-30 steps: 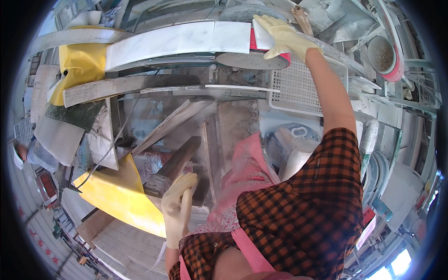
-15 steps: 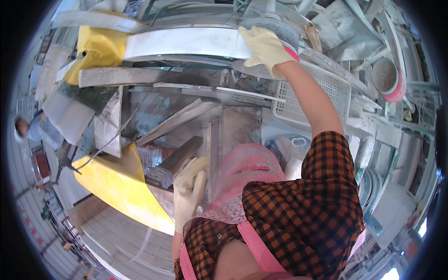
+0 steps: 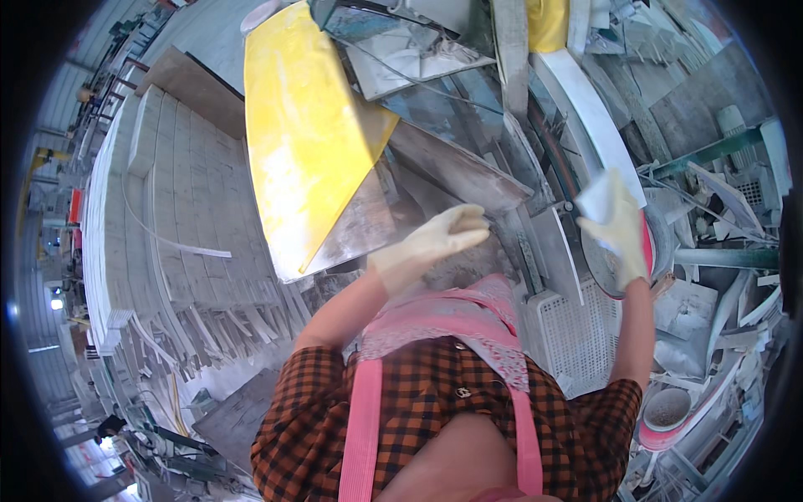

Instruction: The person repeatedly wipes the surface of white rectangular stone slabs with a cloth, then places them on a stack. The person also handles a yellow protective sheet and a red cylindrical object on the workbench.

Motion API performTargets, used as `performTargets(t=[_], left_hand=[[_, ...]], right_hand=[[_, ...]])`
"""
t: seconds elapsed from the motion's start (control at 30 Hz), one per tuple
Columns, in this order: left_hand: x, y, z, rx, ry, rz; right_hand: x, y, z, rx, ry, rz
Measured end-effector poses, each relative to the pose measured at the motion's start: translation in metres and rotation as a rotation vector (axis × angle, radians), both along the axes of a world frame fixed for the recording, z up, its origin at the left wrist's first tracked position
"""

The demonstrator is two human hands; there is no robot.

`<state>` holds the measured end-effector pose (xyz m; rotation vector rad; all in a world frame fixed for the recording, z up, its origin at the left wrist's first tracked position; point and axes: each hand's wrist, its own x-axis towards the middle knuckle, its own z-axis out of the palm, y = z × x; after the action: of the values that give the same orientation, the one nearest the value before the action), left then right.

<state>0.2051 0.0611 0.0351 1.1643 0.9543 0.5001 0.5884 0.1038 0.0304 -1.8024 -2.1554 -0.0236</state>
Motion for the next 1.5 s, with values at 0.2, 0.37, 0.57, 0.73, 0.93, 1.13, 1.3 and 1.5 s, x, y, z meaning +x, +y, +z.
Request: performTargets(t=[0.2,0.37,0.57,0.73,0.93,1.13,1.3,1.5], left_hand=[[-0.074,0.011,0.002,-0.136,-0.055,0.272],[-0.168,-0.029,0.002,0.202,0.233,0.738],[-0.250,-0.006,-0.003,0.167,0.406,0.851],[-0.272,0.024,-0.020,0.272,0.683,0.776],[-0.261,0.039,-0.031,0.145,1.082,0.650],[-0.256,0.039,-0.035,0.172,1.106,0.653],[-0.254,0.039,-0.044,0.209,1.155,0.670],[-0.255,0.038,-0.051,0.268,1.102,0.705]], right_hand=[[-0.281,0.014,0.031,-0.131,0.095,0.656],[-0.376,-0.023,0.036,0.207,-0.118,0.691],[-0.332,-0.013,-0.018,-0.032,0.555,0.535],[-0.196,-0.086,-0.058,-0.349,1.023,-0.075],[-0.094,-0.209,-0.131,-0.044,1.338,-0.815],[-0.056,-0.293,-0.206,-0.238,1.085,-1.068],[-0.054,-0.268,-0.206,-0.353,0.711,-0.953],[-0.096,-0.190,-0.157,-0.339,0.528,-0.546]])
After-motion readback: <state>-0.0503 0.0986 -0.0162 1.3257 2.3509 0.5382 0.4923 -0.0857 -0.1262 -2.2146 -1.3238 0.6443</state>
